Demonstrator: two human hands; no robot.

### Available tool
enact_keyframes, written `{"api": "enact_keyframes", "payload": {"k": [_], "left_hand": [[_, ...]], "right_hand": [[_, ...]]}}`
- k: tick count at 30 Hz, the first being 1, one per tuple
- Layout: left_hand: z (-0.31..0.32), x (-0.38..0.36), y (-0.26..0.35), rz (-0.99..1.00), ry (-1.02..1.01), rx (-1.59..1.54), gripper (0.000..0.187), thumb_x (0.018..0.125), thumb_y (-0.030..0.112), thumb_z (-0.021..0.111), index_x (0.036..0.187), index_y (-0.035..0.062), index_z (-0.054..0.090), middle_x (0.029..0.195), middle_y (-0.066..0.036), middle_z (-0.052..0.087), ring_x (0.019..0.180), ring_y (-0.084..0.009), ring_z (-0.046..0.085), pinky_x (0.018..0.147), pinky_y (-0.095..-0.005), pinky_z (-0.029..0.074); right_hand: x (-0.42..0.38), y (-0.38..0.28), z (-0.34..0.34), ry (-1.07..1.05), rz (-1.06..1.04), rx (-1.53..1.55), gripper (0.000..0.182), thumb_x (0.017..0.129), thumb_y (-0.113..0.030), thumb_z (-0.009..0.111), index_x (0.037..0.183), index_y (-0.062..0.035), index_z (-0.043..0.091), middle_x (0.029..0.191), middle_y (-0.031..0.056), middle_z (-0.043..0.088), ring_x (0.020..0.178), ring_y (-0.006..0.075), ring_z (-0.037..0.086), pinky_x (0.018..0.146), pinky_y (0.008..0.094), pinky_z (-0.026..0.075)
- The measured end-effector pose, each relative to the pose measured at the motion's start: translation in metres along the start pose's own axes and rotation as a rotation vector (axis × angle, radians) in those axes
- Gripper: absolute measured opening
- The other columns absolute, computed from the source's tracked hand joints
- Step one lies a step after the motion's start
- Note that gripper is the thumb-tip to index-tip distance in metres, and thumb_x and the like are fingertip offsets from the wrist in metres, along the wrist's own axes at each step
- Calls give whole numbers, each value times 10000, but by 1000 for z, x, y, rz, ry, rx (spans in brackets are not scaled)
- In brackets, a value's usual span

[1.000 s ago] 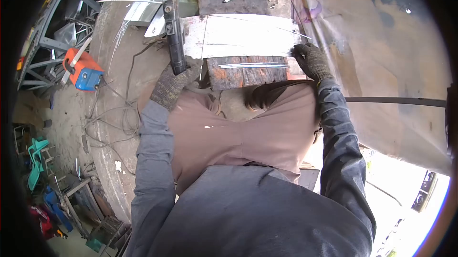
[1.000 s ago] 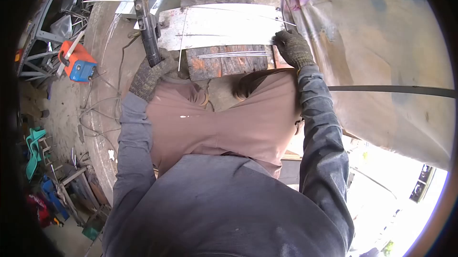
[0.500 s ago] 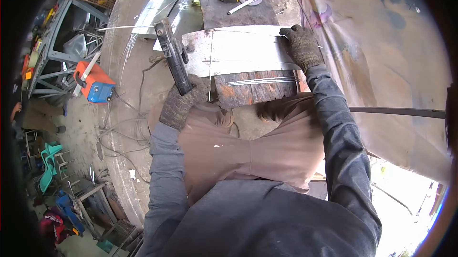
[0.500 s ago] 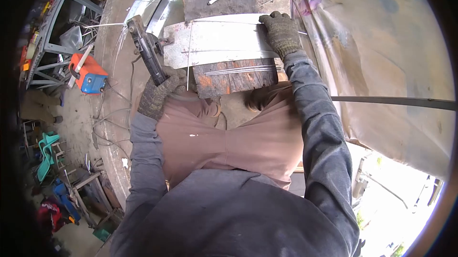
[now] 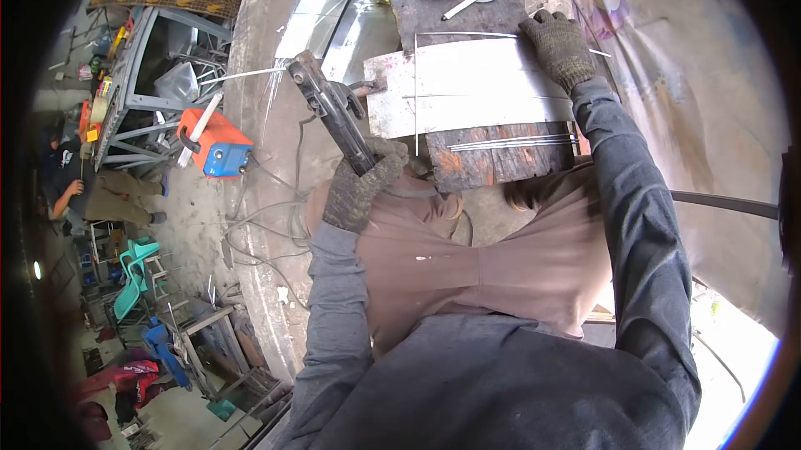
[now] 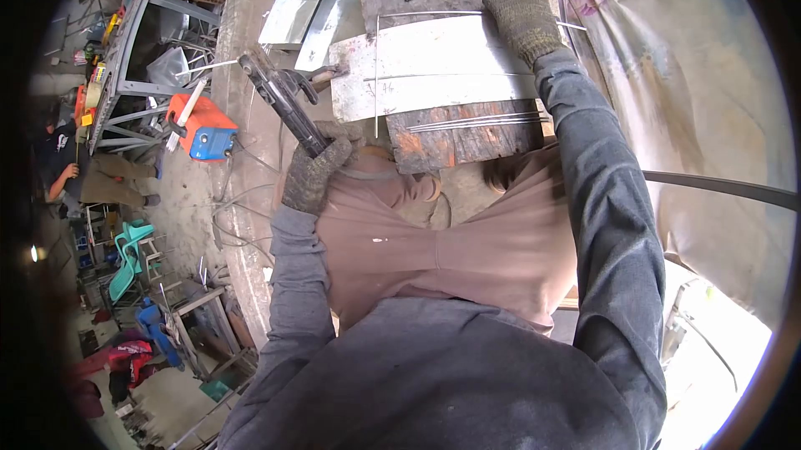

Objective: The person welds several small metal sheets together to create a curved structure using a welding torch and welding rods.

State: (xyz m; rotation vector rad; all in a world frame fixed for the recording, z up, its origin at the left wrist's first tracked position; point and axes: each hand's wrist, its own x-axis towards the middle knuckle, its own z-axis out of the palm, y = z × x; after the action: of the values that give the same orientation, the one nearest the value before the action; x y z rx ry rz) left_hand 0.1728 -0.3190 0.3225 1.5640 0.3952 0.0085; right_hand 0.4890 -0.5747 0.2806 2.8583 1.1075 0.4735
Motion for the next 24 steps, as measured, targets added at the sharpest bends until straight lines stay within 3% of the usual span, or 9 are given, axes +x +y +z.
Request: {"api": "enact_keyframes", "payload": {"k": [5,9,10,13,24], "left_hand": [[1,-1,0,-1,1,-11,293,926,201,685,1140,12,618,1051,-91,676,912,-153,622,841,-313,524],[0,3,-4,8,0,-38,291,928,197,683,1142,10,620,1045,-90,675,918,-157,621,844,-312,522],[1,3,-5,9,-1,-58,288,930,193,680,1145,10,620,1047,-92,675,921,-157,620,844,-312,521],[3,2,-1,-1,4,-70,288,933,190,677,1152,11,620,1056,-97,677,932,-159,623,845,-313,522],[-1,7,-10,-37,-24,-206,295,949,170,662,1187,33,556,1218,-170,636,1079,-246,655,876,-351,565]], "right_hand": [[9,1,14,118,89,99,272,953,-277,567,1213,-209,617,1133,93,624,1057,320,609,892,471,494],[-14,-11,-9,-79,-26,543,220,930,-295,623,1112,-185,681,1062,102,657,1024,303,632,905,432,510],[-24,-24,-34,-139,-45,547,265,913,-293,650,1102,-114,697,1044,110,668,1013,314,636,898,433,515],[-38,-44,-43,-168,-109,375,255,916,-287,643,1101,-122,699,1033,115,667,1007,318,633,892,434,515],[-55,-58,-36,-99,-220,224,227,918,-311,617,1017,-120,689,960,115,653,941,313,630,834,449,514]]}}
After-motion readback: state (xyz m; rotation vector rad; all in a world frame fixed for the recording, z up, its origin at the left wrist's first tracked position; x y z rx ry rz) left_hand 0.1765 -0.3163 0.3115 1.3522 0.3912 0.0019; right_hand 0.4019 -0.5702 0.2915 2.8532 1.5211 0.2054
